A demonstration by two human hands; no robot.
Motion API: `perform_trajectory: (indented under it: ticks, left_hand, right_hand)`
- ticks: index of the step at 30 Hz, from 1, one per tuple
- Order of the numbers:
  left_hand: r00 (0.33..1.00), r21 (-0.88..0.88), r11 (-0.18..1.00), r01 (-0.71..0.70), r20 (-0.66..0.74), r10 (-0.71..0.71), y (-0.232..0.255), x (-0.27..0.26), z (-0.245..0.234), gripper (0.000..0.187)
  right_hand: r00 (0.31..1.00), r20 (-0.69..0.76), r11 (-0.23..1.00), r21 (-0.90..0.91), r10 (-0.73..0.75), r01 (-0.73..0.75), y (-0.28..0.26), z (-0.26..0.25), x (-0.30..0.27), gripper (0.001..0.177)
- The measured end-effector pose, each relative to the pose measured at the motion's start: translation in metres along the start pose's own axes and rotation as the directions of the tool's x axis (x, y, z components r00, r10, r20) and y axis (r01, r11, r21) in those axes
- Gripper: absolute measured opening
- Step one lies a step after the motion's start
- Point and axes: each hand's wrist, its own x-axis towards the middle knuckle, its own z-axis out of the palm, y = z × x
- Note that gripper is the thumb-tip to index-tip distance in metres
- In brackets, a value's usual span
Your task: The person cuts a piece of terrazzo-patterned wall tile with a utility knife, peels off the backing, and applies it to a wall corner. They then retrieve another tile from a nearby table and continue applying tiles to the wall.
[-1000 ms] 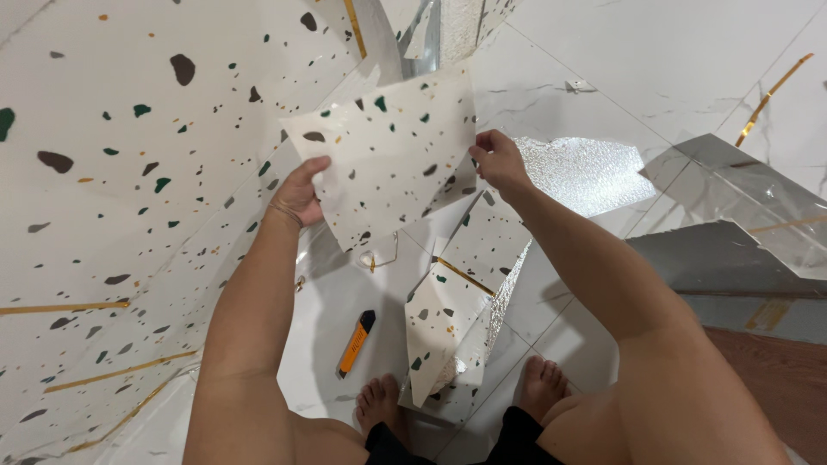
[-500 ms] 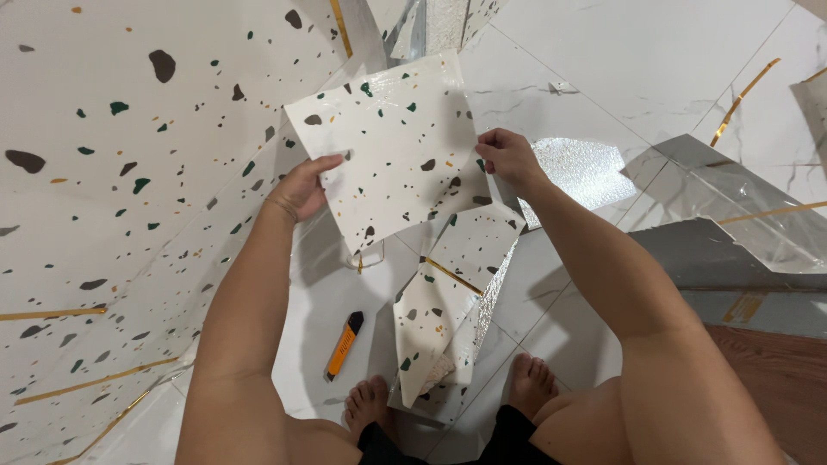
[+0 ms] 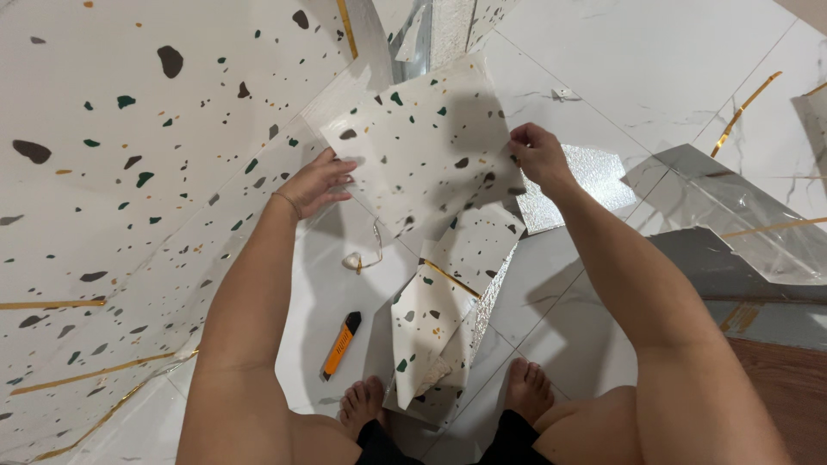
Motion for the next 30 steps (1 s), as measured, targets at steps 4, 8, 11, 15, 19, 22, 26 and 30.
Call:
perform_trajectory:
  ticks: [4, 8, 11, 15, 19, 22, 26, 30]
  left_hand:
    - [0.984, 0.213, 0.977, -0.001, -0.173, 0.039, 0.003, 0.001, -0.001, 0.101]
    - [0.788, 0.762, 0.564, -0.32, -0.117, 0.605, 0.015, -0.001, 0.025, 0.092]
    - [0.573, 0.837, 0.356, -0.415, -0.064, 0.817, 0.028, -0.003, 0.062, 0.085]
    - [0.48, 0.842, 0.312, -0.44, -0.073, 0.874, 0.044, -0.014, 0.088, 0.068]
    - [0.594, 0.853, 0.317, -0.414, -0.011, 0.804, 0.048, -0.027, 0.085, 0.027]
    - [0.671, 0.693, 0.523, -0.496, -0.076, 0.737, 0.044, -0.029, 0.082, 0.019]
    - [0.761, 0.562, 0.699, -0.442, -0.177, 0.624, 0.043, -0.027, 0.083, 0.021]
    - [0.274, 0.802, 0.108, -0.587, 0.072, 0.959, 0.033, -0.042, 0.095, 0.02]
  right_hand:
    - [0.981, -0.014, 0.955, -0.23, -0.193, 0.185, -0.017, -0.01, -0.002, 0.013]
    - [0.858, 0.023, 0.769, -0.431, -0.513, 0.471, -0.048, -0.01, -0.011, 0.01]
    - [0.646, 0.143, 0.486, -0.543, -0.75, 0.684, -0.076, -0.01, -0.02, 0.007]
    - [0.523, 0.254, 0.312, -0.567, -0.814, 0.762, -0.114, -0.013, -0.034, 0.005]
    - [0.476, 0.284, 0.228, -0.607, -0.832, 0.761, -0.138, -0.022, -0.045, 0.009]
    - [0.451, 0.222, 0.263, -0.565, -0.865, 0.782, -0.147, -0.024, -0.049, 0.01]
    - [0.425, 0.063, 0.361, -0.423, -0.903, 0.831, -0.14, -0.015, -0.041, 0.022]
    - [0.71, -0.399, 0.687, 0.228, -0.58, 0.69, -0.107, -0.02, -0.004, 0.03]
